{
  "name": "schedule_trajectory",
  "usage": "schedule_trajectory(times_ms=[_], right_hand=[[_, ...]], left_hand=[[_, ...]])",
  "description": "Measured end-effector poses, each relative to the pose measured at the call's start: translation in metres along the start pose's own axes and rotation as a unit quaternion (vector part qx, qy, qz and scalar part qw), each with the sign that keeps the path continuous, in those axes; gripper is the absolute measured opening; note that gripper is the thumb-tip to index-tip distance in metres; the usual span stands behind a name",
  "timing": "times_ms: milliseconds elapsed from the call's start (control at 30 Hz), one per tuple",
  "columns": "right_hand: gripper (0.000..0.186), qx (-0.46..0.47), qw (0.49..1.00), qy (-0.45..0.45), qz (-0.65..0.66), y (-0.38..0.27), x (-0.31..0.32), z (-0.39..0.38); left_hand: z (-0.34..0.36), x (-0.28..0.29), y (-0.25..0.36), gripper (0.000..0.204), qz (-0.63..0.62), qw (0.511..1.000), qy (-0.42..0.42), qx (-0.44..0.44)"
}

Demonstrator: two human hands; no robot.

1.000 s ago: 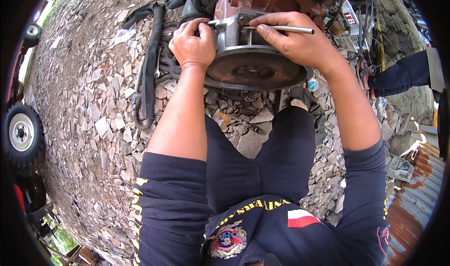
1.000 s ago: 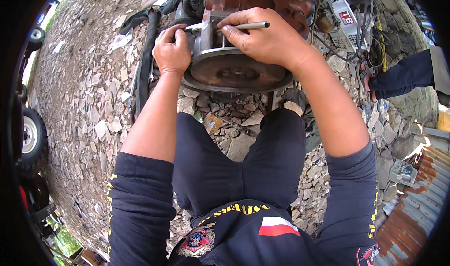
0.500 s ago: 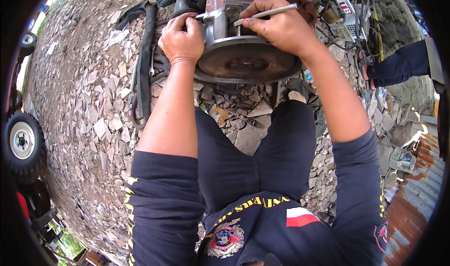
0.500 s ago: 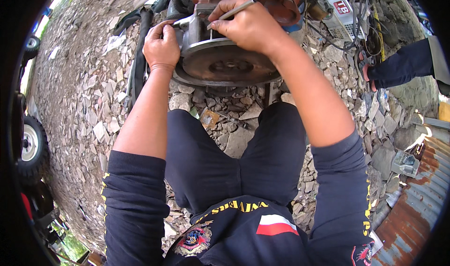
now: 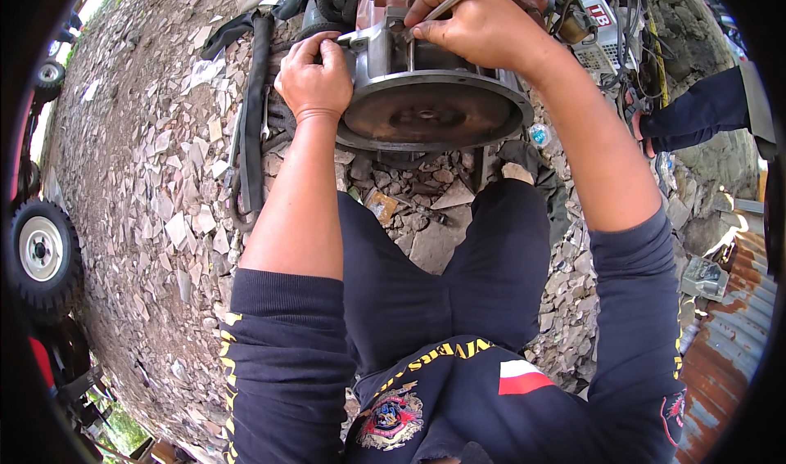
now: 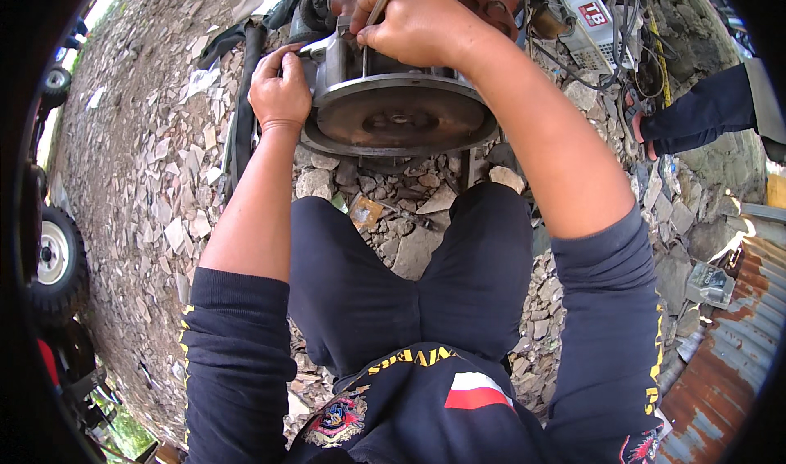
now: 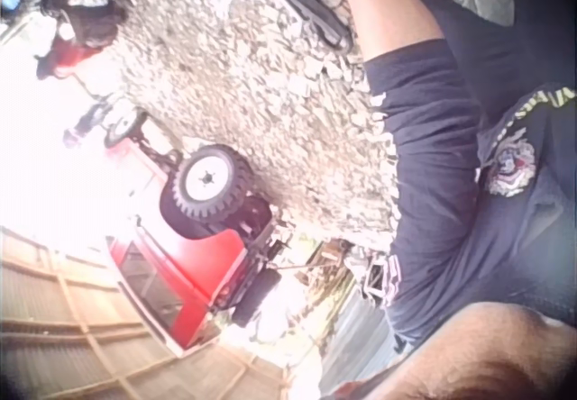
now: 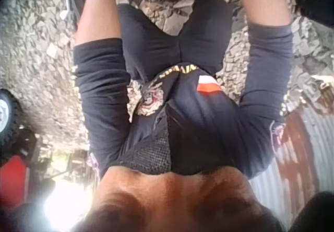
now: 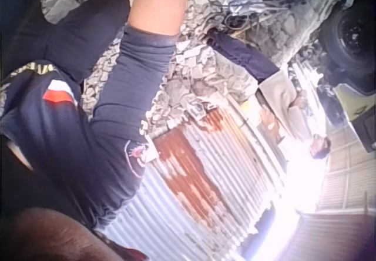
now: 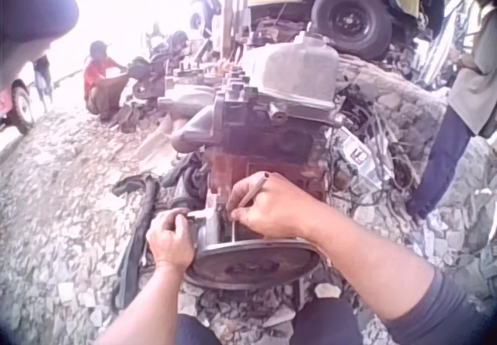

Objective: The person wipes a metal surface on an engine block with a cloth and then uses a pen to mark several points on the flange.

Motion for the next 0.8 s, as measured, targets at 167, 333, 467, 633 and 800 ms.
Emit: schedule_trajectory(times_ms=[167, 333, 467, 633, 800], right_hand=[[0.016, 0.014, 0.998, 0.013, -0.063, -0.002, -0.006, -0.007], [0.018, -0.071, 0.997, 0.011, -0.006, -0.02, -0.007, -0.007], [0.015, -0.012, 0.998, 0.0, -0.057, 0.004, -0.001, -0.005], [0.016, 0.045, 0.995, 0.057, -0.067, 0.004, -0.021, -0.009], [0.015, 0.027, 0.994, 0.093, -0.057, 0.005, -0.028, -0.015]], left_hand=[[0.001, -0.001, 0.0, 0.024, 0.007, 1.0, 0.002, -0.008], [0.0, 0.0, -0.001, 0.024, 0.004, 1.0, 0.003, -0.004], [0.001, -0.003, -0.002, 0.023, 0.0, 1.0, 0.003, -0.002], [0.001, -0.006, -0.005, 0.021, -0.01, 1.0, 0.011, -0.001], [0.0, -0.005, -0.003, 0.021, -0.016, 1.0, 0.008, 0.004]])
Point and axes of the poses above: each hand's wrist, its own z-axis towards the middle knuckle, its own x-axis out of the back of the hand, y = z × x, the point moved 1 cm from there along z, towards the middle knuckle, and after that the axes turned 1 degree about -y, right-handed, at the moved point
